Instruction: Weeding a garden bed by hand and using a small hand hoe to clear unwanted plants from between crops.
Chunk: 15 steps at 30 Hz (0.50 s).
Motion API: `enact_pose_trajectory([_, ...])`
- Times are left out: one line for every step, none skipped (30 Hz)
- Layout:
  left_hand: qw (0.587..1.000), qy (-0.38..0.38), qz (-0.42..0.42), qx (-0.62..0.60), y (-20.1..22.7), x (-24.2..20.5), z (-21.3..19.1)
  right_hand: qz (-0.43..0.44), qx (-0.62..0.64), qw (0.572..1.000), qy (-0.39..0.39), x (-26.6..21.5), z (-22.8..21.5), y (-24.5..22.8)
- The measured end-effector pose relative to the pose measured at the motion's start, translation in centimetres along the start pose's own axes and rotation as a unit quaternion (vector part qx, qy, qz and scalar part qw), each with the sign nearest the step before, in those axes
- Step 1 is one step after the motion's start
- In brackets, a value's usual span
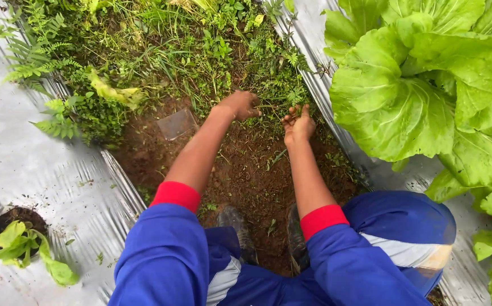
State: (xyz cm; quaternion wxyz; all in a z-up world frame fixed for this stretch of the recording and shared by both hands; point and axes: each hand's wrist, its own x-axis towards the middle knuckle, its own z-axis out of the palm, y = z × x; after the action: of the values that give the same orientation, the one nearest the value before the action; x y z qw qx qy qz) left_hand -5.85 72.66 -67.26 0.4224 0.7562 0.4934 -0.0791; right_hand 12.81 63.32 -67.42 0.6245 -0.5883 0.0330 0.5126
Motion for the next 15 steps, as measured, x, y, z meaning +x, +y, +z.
enact_pose_trajectory([1.000, 0.000, 0.001, 0.001, 0.5, -0.8, 0.0, -0.001, 0.001, 1.000, 0.000, 0.1, -0.1, 0.7])
enact_pose_trajectory([1.000, -0.007, 0.002, -0.018, 0.9, -1.6, -0.1, -0.037, -0.028, 0.999, 0.016, 0.2, -0.3, 1.3])
enact_pose_trajectory([0.999, -0.018, 0.004, -0.038, 1.5, -2.3, 0.3, -0.072, -0.058, 0.995, 0.035, 0.2, -0.9, 2.0])
enact_pose_trajectory([0.999, -0.021, 0.006, -0.039, 0.9, -2.1, 0.7, -0.072, -0.059, 0.995, 0.038, -1.0, -0.9, 3.2])
enact_pose_trajectory([0.999, -0.033, 0.011, -0.025, 0.4, -1.8, 1.2, -0.102, -0.134, 0.986, 0.016, -2.3, -1.1, 4.4])
enact_pose_trajectory([0.999, -0.046, 0.016, -0.011, -0.1, -1.4, 1.7, -0.130, -0.208, 0.969, -0.006, -3.6, -1.3, 5.5])
enact_pose_trajectory([0.999, -0.047, 0.020, -0.010, 0.1, -1.6, 2.1, -0.132, -0.207, 0.969, -0.003, -5.3, -1.7, 6.3])
enact_pose_trajectory([0.998, -0.064, 0.022, 0.007, 0.3, -1.7, 2.5, -0.118, -0.259, 0.958, -0.039, -7.1, -2.1, 7.1])
enact_pose_trajectory([0.996, -0.080, 0.022, 0.025, 0.3, -1.9, 2.7, -0.104, -0.311, 0.942, -0.078, -8.8, -2.3, 8.1])
enact_pose_trajectory([0.996, -0.079, 0.024, 0.026, 0.2, -1.2, 2.7, -0.105, -0.310, 0.942, -0.077, -8.5, -2.2, 8.1])
enact_pose_trajectory([0.996, -0.073, 0.025, 0.036, 0.0, -0.7, 3.1, -0.113, -0.303, 0.944, -0.058, -8.6, -2.5, 8.4])
enact_pose_trajectory([0.996, -0.067, 0.025, 0.045, -0.1, -0.2, 3.5, -0.121, -0.296, 0.947, -0.038, -8.6, -2.8, 8.6])
enact_pose_trajectory([0.996, -0.070, 0.027, 0.044, 0.0, -0.3, 3.3, -0.120, -0.298, 0.946, -0.035, -7.2, -2.8, 7.8])
enact_pose_trajectory([0.997, -0.069, 0.022, 0.040, 0.2, -0.5, 3.0, -0.173, -0.242, 0.954, -0.025, -5.7, -2.7, 6.9])
enact_pose_trajectory([0.997, -0.066, 0.018, 0.036, 0.5, -0.6, 2.6, -0.226, -0.186, 0.956, -0.015, -4.2, -2.5, 5.9])
